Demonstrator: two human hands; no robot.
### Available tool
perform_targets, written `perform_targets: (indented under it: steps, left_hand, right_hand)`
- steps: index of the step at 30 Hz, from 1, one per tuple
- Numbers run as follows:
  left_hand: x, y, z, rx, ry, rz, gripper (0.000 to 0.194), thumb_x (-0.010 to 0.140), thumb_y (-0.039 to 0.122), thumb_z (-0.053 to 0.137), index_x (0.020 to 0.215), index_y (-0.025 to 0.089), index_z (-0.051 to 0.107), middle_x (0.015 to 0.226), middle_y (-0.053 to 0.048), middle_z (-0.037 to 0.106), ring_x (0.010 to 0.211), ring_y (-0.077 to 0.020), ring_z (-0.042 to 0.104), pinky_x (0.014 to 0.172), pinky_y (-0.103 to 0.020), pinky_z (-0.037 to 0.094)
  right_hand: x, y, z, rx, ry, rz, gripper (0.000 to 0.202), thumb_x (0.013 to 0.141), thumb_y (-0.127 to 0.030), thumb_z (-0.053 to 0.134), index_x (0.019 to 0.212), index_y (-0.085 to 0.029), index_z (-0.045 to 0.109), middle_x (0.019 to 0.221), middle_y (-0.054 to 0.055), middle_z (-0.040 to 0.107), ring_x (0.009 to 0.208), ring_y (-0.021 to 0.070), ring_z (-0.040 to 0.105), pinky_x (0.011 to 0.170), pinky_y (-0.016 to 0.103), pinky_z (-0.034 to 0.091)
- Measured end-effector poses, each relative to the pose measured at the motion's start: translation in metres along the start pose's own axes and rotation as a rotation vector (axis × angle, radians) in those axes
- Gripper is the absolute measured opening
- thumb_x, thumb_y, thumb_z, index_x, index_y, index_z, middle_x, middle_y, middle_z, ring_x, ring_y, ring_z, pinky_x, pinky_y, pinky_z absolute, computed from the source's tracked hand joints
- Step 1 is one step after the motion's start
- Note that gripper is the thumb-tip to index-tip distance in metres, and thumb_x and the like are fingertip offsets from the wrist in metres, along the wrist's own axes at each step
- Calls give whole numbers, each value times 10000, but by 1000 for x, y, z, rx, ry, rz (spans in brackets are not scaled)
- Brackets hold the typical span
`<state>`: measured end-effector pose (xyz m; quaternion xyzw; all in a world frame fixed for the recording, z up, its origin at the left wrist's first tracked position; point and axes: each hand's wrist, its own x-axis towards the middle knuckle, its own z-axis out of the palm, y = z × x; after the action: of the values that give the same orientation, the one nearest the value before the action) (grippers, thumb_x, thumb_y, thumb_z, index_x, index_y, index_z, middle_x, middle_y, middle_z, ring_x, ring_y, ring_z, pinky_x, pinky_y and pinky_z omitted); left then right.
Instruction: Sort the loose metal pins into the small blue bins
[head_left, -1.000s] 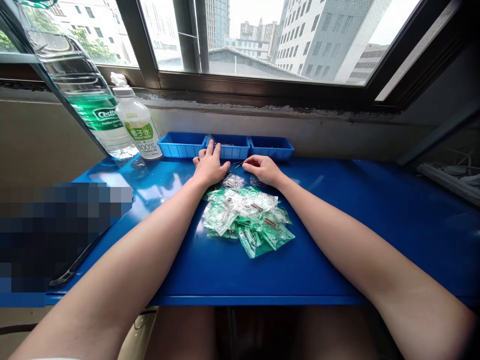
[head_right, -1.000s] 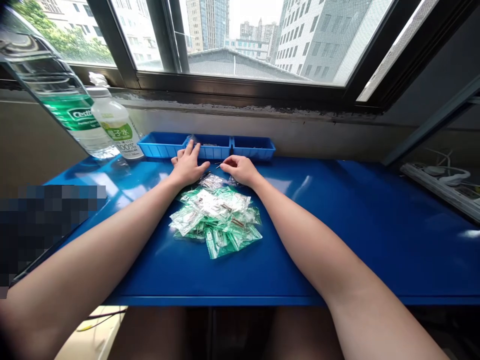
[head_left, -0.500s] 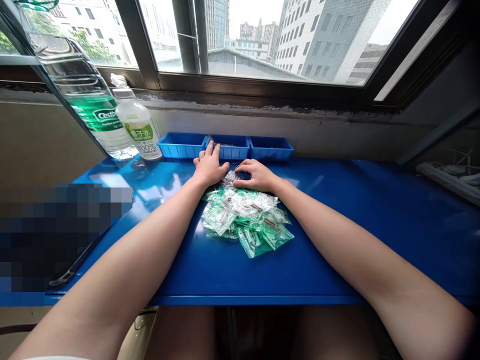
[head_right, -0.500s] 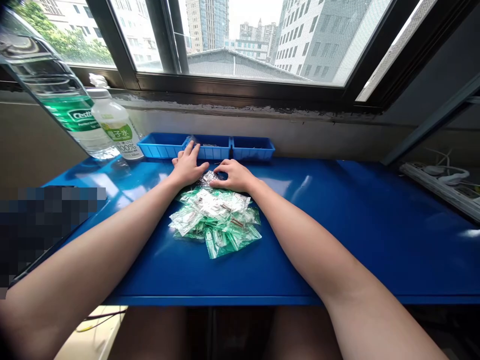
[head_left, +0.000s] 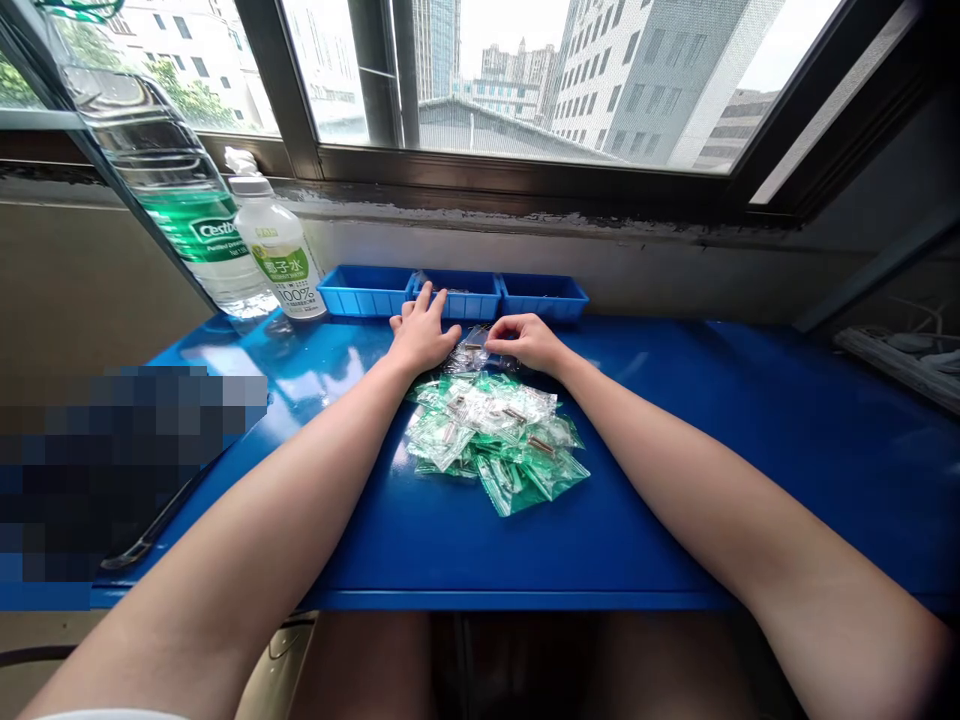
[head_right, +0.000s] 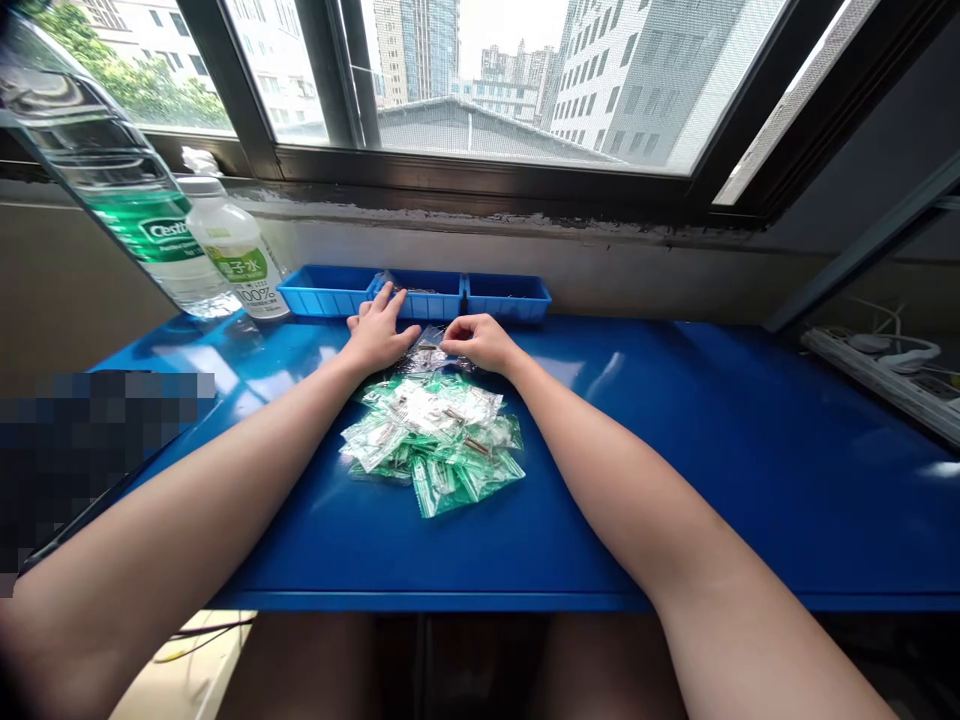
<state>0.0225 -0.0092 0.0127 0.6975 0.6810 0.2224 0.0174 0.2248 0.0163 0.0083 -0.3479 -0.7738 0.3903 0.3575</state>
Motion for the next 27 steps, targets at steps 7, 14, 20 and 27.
perform_targets:
  steps: [7,14,20,27]
  left_hand:
    - [0,0,1,-18,18,20,732,874,527,445,1550,268,338,1660,-60,201,1439,-400,290,1111,-582,306]
    - [-1,0,1,-48,19,50,682,883,521,446,1521,287,391,1650,-53,238,1427,-391,307,1112,-578,302]
    - [0,0,3,-55,23,47,663,885,517,448,1509,296,413,1646,-46,250,1409,-398,323,1107,-593,295]
    - [0,0,3,-35,8,57,659,885,524,449,1494,272,434,1654,-67,222,1416,-404,312,1099,-583,310]
  right_hand:
    - [0,1,-4,344,216,134,199,655,-242,674,608,-205,484,745,61,735,701,182,660,532,241,422]
    - [5,2,0,347,295,226,286,681,-248,727,845,-214,496,704,19,723,600,156,665,478,217,397]
    - [5,6,-1,333,295,241,436,702,-309,777,1029,-206,507,744,-4,720,485,110,605,481,234,444]
    - [5,7,-2,300,260,189,366,610,-262,852,847,-180,585,619,-12,659,566,153,663,464,216,399]
